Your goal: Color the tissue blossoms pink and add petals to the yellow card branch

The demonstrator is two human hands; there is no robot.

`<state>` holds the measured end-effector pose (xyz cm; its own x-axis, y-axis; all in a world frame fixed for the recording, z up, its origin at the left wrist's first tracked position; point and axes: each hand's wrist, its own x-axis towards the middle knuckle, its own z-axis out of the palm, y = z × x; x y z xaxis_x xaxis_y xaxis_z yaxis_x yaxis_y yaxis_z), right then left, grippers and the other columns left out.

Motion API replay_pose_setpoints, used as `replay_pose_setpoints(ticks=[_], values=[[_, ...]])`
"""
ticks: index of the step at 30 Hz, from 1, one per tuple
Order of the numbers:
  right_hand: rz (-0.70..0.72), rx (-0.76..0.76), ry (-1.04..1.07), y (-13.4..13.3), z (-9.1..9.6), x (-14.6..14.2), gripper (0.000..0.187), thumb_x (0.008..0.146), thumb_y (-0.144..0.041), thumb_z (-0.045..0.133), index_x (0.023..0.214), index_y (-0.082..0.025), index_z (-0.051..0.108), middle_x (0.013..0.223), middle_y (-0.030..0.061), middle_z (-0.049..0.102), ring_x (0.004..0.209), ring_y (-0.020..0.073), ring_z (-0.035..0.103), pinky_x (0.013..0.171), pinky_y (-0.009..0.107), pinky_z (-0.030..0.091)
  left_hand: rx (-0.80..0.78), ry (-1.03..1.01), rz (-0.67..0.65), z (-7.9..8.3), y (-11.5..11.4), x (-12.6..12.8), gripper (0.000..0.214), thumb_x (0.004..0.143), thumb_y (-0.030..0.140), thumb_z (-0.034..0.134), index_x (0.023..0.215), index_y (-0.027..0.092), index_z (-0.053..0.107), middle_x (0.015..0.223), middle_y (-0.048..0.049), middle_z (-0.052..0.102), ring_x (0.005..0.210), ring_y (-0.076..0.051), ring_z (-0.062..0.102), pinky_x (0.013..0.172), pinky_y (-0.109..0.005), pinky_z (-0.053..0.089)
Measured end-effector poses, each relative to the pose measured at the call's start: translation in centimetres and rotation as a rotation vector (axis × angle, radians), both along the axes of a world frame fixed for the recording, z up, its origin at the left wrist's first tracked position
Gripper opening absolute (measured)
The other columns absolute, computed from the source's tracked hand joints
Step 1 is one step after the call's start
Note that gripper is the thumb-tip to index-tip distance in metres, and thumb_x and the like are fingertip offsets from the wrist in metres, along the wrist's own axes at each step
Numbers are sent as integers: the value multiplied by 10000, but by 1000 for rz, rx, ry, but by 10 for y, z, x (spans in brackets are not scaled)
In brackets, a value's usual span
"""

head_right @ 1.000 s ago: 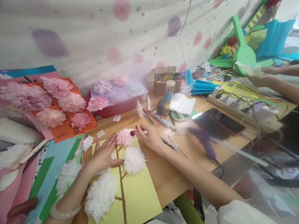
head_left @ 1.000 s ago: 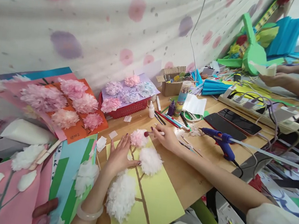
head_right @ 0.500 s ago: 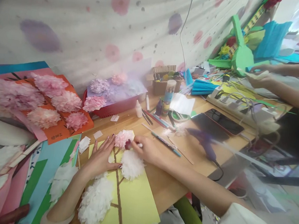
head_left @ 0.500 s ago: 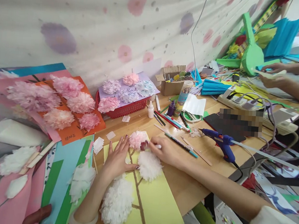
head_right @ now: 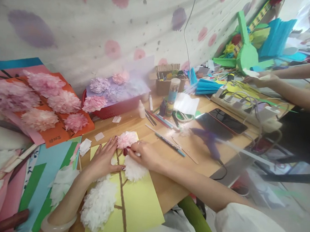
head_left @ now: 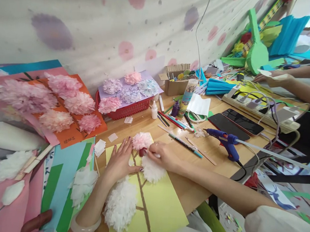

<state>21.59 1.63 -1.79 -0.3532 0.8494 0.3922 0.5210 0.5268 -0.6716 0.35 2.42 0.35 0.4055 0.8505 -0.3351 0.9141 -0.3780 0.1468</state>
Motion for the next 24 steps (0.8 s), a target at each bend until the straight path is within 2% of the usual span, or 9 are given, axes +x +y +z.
replay_pose_setpoints(ticks=[3, 6, 9, 13, 16, 19, 22, 24], values=[[-123, 33, 34, -3, -2, 0, 333, 945, -264, 416, 617, -212, 393, 569, -20, 456, 548, 113, 424, 572, 249, 312, 8, -6, -2, -1, 0, 0, 996, 781, 552, 583, 1537, 99, 119, 1627, -171, 48, 1506, -305, 35, 1191, -555, 112], [-72, 123, 37, -5, -4, -1, 351, 957, -280, 412, 613, -216, 382, 566, -18, 454, 559, 119, 433, 581, 250, 331, 20, -19, -8, -2, 1, -1, 959, 794, 557, 559, 1536, 113, 143, 1624, -178, 69, 1504, -315, 57, 1184, -564, 130], [-131, 148, 50, -3, -6, -1, 372, 980, -311, 396, 620, -217, 395, 577, -15, 462, 559, 120, 428, 573, 255, 334, 25, -8, -7, -2, 1, 0, 945, 802, 551, 557, 1536, 113, 154, 1625, -173, 69, 1505, -310, 53, 1186, -560, 124], [-59, 201, 36, -4, -7, 3, 372, 976, -320, 406, 617, -222, 394, 573, -14, 464, 565, 126, 439, 589, 264, 354, 15, -3, -4, 0, 1, 1, 993, 781, 546, 602, 1536, 93, 142, 1622, -177, 60, 1505, -308, 50, 1188, -552, 125], [-182, 208, 60, -5, -7, 4, 364, 974, -308, 413, 620, -223, 410, 576, -10, 474, 561, 130, 440, 572, 267, 345, 13, 2, -5, 1, 0, 1, 1005, 778, 548, 611, 1534, 81, 143, 1621, -179, 56, 1505, -307, 48, 1189, -552, 121], [-58, 217, 21, -5, -5, 2, 326, 965, -288, 427, 647, -219, 444, 596, -6, 498, 580, 132, 466, 588, 264, 364, 23, -5, -16, 0, 0, 0, 980, 790, 534, 602, 1531, 74, 153, 1619, -184, 69, 1505, -307, 54, 1185, -561, 128], [-172, 228, 59, -2, -5, 0, 342, 967, -271, 420, 629, -222, 415, 570, -17, 462, 546, 127, 432, 558, 264, 337, 27, -19, -14, -1, 0, -1, 1006, 780, 535, 619, 1534, 78, 138, 1622, -179, 74, 1503, -312, 51, 1185, -566, 132], [-95, 253, 42, 0, -5, 0, 340, 964, -271, 424, 627, -222, 416, 577, -14, 467, 558, 129, 437, 566, 265, 338, 24, -17, -17, -2, 1, -2, 1016, 779, 537, 622, 1535, 71, 129, 1623, -177, 70, 1504, -309, 44, 1187, -562, 129]])
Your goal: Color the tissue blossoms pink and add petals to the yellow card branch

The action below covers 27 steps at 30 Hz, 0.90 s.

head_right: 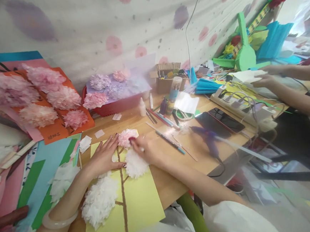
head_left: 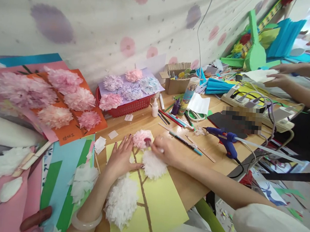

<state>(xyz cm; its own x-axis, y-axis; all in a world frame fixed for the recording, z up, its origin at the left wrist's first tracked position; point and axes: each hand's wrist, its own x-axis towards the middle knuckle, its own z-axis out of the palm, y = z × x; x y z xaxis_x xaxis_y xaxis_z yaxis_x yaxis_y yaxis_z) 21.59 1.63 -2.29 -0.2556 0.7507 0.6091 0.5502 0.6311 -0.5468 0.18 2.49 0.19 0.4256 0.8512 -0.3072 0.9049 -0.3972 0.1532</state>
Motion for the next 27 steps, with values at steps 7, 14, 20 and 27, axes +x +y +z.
replay_pose_setpoints(ticks=[7, 14, 20, 27], values=[[78, -103, 15, 2, 1, -1, 367, 965, -312, 434, 612, -212, 441, 569, -21, 457, 549, 120, 418, 566, 263, 329, 4, -4, 10, -1, -1, 1, 997, 774, 535, 632, 1535, 101, 159, 1617, -186, 72, 1501, -320, 57, 1184, -567, 135], [2, -234, 135, 2, -3, -3, 383, 941, -373, 455, 595, -216, 415, 543, -31, 458, 524, 112, 402, 545, 258, 312, 6, -15, 4, -2, -1, 0, 1012, 771, 561, 623, 1538, 102, 149, 1619, -178, 78, 1504, -302, 52, 1193, -542, 125], [-73, -318, 209, 3, -2, 8, 390, 951, -399, 434, 615, -206, 474, 574, -15, 510, 547, 122, 427, 551, 264, 315, 26, 18, -12, -3, 0, -2, 998, 773, 536, 636, 1529, 79, 171, 1611, -205, 106, 1504, -299, 73, 1194, -517, 146], [-58, -404, 217, 8, 1, 20, 432, 946, -466, 433, 623, -195, 524, 571, -15, 525, 554, 121, 430, 557, 256, 323, 75, -68, -108, -9, 4, -13, 976, 762, 571, 635, 1526, 125, 223, 1595, -211, 198, 1489, -340, 143, 1170, -545, 213]])
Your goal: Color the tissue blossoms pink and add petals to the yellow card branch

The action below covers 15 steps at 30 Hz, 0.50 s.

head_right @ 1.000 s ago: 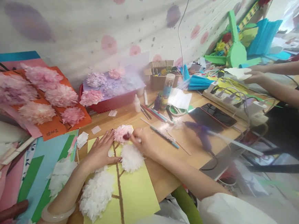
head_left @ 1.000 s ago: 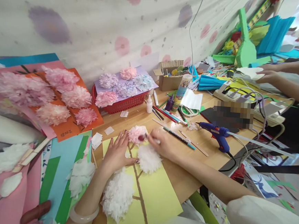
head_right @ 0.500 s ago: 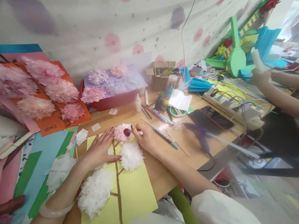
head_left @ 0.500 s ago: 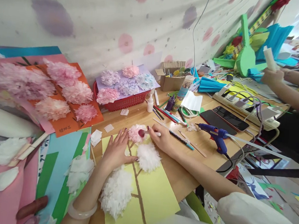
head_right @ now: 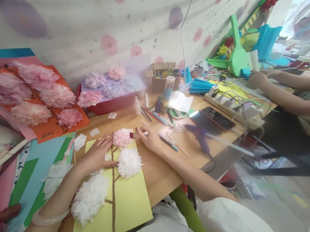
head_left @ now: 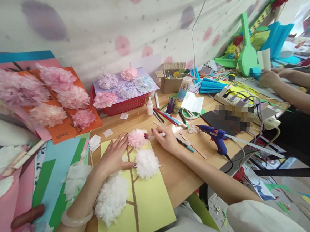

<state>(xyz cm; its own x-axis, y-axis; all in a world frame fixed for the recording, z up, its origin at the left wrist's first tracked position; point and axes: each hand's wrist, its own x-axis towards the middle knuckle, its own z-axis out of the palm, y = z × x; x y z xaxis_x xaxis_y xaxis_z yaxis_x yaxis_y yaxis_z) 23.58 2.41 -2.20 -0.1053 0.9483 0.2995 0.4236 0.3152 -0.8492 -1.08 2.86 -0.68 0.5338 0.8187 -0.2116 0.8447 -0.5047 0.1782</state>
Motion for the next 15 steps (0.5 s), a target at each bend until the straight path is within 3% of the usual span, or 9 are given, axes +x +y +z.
replay_pose_setpoints(ticks=[8, 12, 15], values=[[79, -100, 81, -3, 11, 1, 462, 913, -540, 464, 638, -182, 562, 630, 7, 603, 595, 127, 488, 579, 249, 362, -15, -33, -86, 0, 3, -9, 988, 724, 555, 681, 1523, 163, 254, 1601, -160, 210, 1491, -331, 132, 1179, -508, 232], [6, -156, 151, -4, 16, 1, 463, 887, -539, 491, 591, -186, 536, 536, -23, 530, 537, 112, 449, 521, 235, 333, -35, -4, -101, 4, 5, -9, 954, 717, 531, 699, 1504, 164, 305, 1603, -154, 211, 1490, -330, 150, 1184, -500, 221], [268, -253, 118, -11, 23, -2, 408, 859, -477, 552, 583, -178, 566, 534, -23, 565, 518, 105, 480, 510, 228, 353, -57, 40, -133, 9, 5, -6, 934, 690, 496, 735, 1485, 197, 348, 1597, -140, 245, 1487, -326, 176, 1191, -527, 174]])
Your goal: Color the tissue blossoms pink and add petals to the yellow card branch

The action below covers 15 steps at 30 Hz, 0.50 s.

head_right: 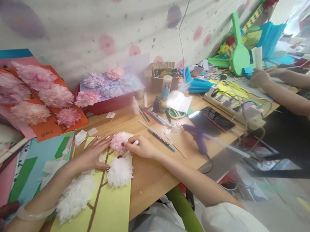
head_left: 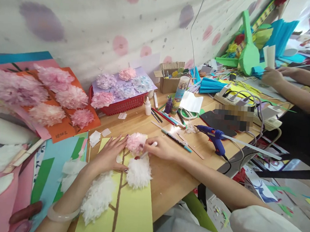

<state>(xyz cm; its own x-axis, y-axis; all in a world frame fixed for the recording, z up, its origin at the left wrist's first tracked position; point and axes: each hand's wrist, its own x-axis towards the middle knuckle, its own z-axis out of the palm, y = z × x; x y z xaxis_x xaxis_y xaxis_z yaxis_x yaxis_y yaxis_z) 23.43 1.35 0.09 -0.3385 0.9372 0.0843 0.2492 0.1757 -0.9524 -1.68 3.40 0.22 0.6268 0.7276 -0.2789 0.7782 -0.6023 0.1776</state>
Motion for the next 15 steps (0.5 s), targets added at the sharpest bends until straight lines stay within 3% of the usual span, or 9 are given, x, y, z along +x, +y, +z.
replay_pose_setpoints(ticks=[2, 3, 7, 10, 13, 15], values=[[119, -63, -18, -5, 4, 0, 385, 861, -438, 557, 583, -173, 585, 502, -30, 552, 481, 99, 472, 487, 226, 341, 10, 41, -15, 4, -1, 5, 922, 660, 470, 767, 1467, 241, 384, 1595, -116, 263, 1490, -336, 159, 1186, -574, 121], [110, -84, -26, -6, 6, 2, 387, 869, -427, 546, 583, -171, 593, 479, -34, 535, 462, 97, 461, 475, 228, 329, 19, 68, -15, 6, -2, 8, 909, 639, 461, 785, 1446, 259, 418, 1597, -110, 257, 1491, -348, 144, 1178, -603, 94], [-195, -59, -5, -6, 12, 14, 480, 887, -447, 509, 499, -173, 579, 423, -19, 511, 437, 104, 460, 477, 247, 313, 19, 176, -35, 23, -2, 23, 810, 540, 409, 853, 1296, 277, 595, 1612, -135, 178, 1483, -399, 132, 1148, -654, 81], [-436, 19, 25, -6, 19, 21, 537, 890, -452, 494, 427, -182, 519, 415, -3, 517, 452, 109, 481, 502, 257, 323, 2, 185, -82, 38, 1, 31, 681, 548, 241, 833, 1197, 352, 659, 1611, -73, 220, 1477, -391, 169, 1147, -655, 118], [-463, 90, 30, -2, 24, 20, 515, 896, -399, 482, 428, -186, 513, 430, -2, 534, 470, 112, 495, 518, 256, 330, 47, 110, -27, 43, -2, 35, 554, 659, 94, 666, 1114, 408, 695, 1571, 8, 339, 1471, -354, 227, 1156, -660, 106], [-461, 103, 32, 4, 23, 15, 507, 899, -378, 475, 430, -188, 513, 425, -7, 526, 466, 111, 495, 518, 254, 332, 106, 14, 79, 36, -12, 37, 513, 755, 138, 570, 1208, 364, 653, 1528, -19, 425, 1460, -332, 269, 1164, -650, 109]])
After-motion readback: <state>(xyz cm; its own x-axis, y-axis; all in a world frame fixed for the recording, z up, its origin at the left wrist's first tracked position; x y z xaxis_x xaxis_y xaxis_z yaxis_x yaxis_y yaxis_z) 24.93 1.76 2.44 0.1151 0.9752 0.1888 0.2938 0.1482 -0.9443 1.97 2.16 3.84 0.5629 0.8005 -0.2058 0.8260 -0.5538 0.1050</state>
